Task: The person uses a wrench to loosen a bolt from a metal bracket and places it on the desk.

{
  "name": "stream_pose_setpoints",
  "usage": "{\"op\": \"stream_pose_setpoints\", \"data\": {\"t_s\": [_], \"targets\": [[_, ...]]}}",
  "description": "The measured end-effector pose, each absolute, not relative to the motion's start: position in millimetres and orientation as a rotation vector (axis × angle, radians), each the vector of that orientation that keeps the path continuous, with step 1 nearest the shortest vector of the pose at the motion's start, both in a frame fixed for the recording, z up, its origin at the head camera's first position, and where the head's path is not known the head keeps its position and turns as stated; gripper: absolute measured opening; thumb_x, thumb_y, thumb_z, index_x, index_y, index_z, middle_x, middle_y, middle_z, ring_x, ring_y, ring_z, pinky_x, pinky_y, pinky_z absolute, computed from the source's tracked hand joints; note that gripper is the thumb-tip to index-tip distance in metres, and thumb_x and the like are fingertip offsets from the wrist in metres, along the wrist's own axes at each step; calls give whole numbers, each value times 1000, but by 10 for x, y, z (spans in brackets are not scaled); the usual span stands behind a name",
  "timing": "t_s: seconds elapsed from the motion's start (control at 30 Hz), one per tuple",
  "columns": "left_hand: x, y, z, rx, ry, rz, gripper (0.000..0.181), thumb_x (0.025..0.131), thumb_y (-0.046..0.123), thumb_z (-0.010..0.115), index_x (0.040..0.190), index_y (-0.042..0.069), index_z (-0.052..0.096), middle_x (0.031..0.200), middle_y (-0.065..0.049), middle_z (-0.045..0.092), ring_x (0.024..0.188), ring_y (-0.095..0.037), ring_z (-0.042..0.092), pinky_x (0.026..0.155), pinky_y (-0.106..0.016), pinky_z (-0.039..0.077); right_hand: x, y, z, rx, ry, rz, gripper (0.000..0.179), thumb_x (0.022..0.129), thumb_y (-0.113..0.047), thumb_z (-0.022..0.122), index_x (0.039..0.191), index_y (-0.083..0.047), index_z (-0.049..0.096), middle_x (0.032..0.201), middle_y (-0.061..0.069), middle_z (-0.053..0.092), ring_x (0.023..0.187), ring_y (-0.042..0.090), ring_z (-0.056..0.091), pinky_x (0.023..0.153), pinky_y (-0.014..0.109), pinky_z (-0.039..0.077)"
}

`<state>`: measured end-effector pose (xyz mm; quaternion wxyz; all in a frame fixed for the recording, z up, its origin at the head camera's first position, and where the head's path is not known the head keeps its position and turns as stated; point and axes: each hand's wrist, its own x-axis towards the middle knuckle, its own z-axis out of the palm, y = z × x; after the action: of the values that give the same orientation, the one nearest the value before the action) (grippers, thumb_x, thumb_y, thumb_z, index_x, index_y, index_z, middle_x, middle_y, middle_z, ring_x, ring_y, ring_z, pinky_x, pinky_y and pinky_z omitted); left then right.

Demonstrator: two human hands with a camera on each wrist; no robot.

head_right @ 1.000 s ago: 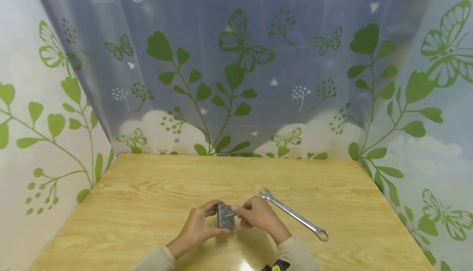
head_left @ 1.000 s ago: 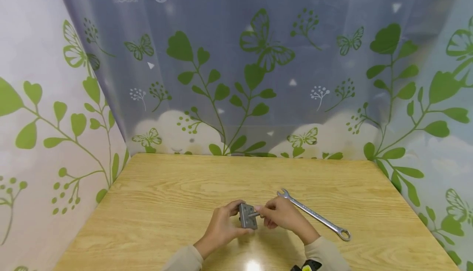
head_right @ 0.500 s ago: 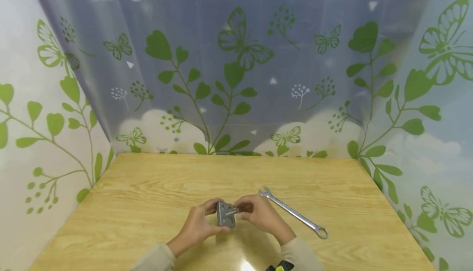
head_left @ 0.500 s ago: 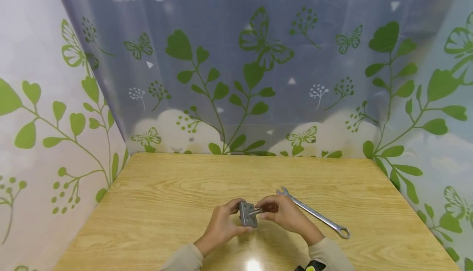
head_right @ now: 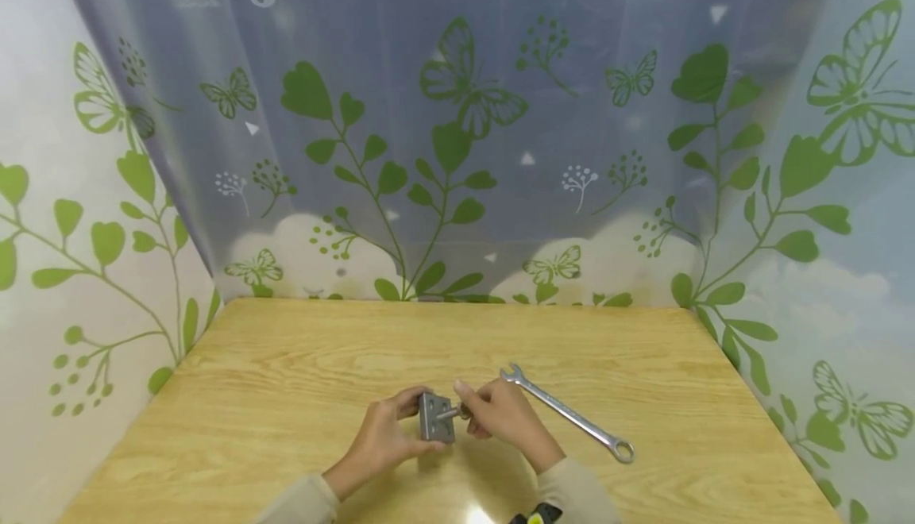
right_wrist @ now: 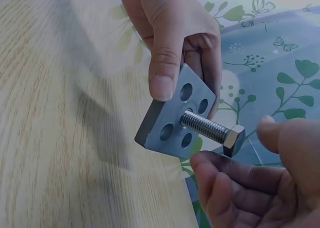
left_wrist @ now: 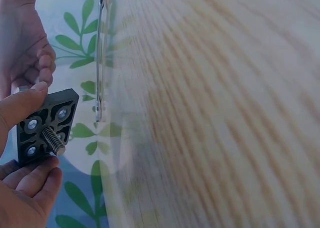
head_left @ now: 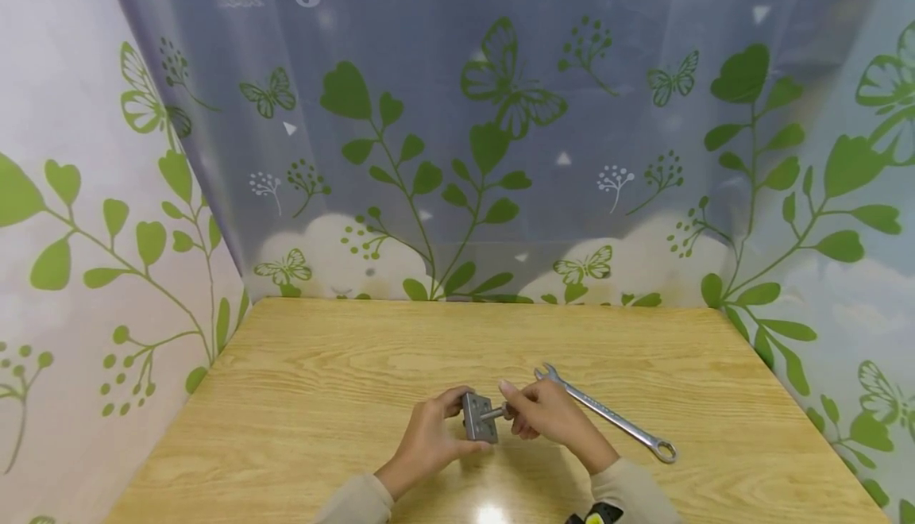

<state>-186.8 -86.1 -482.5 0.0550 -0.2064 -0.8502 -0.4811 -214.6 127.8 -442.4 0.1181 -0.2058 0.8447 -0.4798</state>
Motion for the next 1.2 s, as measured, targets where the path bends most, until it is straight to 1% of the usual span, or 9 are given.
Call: {"op": "stream_pose_setpoints", "data": {"t_s": [0.07, 0.13, 0.3, 0.43, 0.6, 0.83, 0.97, 1.07, 1.2], "targets": [[-1867, -863, -4825, -626, -2584, -1464, 71, 66, 16, 88, 125, -5, 55, 116, -19, 66, 103, -33, 66, 89, -41, 55, -2145, 1270, -4425, -615, 2496, -1365, 53, 99, -41, 51, 74, 2, 69, 59, 6, 65, 53, 26, 64, 51, 40, 58], [-1864, -865, -4825, -628, -2582, -1471, 71, 66, 17, 88, 125, -5, 56, 116, -19, 66, 104, -33, 66, 89, -41, 55, -2147, 1267, -4427, -641, 2504, -1346, 44, 97, -37, 56, 77, 0, 70, 61, 6, 65, 55, 26, 64, 52, 42, 57], [-1869, -874, -4845, -627, -2579, -1467, 70, 65, 18, 89, 124, -4, 56, 116, -18, 67, 103, -33, 67, 89, -42, 55, -2151, 1280, -4426, -803, 2540, -1310, 17, 88, -20, 70, 96, -5, 71, 84, 5, 70, 72, 20, 66, 62, 28, 57], [-1873, -877, -4853, -620, -2572, -1470, 70, 65, 18, 89, 123, -5, 56, 115, -17, 67, 102, -32, 67, 89, -41, 55, -2141, 1295, -4414, -905, 2504, -1355, 18, 85, -6, 71, 102, -3, 71, 99, 9, 71, 87, 24, 67, 74, 25, 57], [-1873, -878, -4835, -621, -2562, -1476, 69, 65, 16, 89, 123, -3, 57, 116, -17, 67, 103, -32, 67, 89, -41, 55, -2130, 1298, -4384, -897, 2465, -1398, 19, 85, -2, 70, 104, -3, 71, 104, 11, 70, 90, 26, 66, 76, 28, 58], [-1883, -881, -4845, -617, -2572, -1477, 68, 65, 15, 89, 123, -4, 57, 115, -17, 67, 102, -32, 67, 89, -41, 55, -2141, 1299, -4415, -911, 2464, -1387, 19, 85, -3, 70, 104, -3, 70, 101, 9, 70, 86, 26, 66, 72, 23, 56], [-1885, -881, -4862, -627, -2573, -1477, 68, 66, 14, 89, 123, -4, 57, 115, -17, 67, 103, -33, 67, 88, -41, 55, -2151, 1303, -4445, -939, 2482, -1330, 24, 88, -14, 69, 109, -3, 69, 101, 9, 69, 84, 19, 65, 71, 23, 55], [-1881, -880, -4864, -629, -2574, -1472, 68, 65, 14, 89, 123, -4, 57, 115, -19, 67, 103, -34, 66, 88, -40, 55, -2156, 1300, -4457, -909, 2461, -1309, 32, 94, -25, 62, 112, 1, 66, 102, 12, 69, 84, 20, 66, 71, 25, 56], [-1877, -876, -4860, -623, -2579, -1455, 69, 65, 16, 89, 123, -3, 57, 114, -19, 67, 102, -34, 67, 87, -39, 56, -2159, 1291, -4470, -807, 2447, -1317, 44, 101, -33, 49, 98, 6, 68, 84, 15, 69, 72, 29, 67, 61, 29, 58]]}}
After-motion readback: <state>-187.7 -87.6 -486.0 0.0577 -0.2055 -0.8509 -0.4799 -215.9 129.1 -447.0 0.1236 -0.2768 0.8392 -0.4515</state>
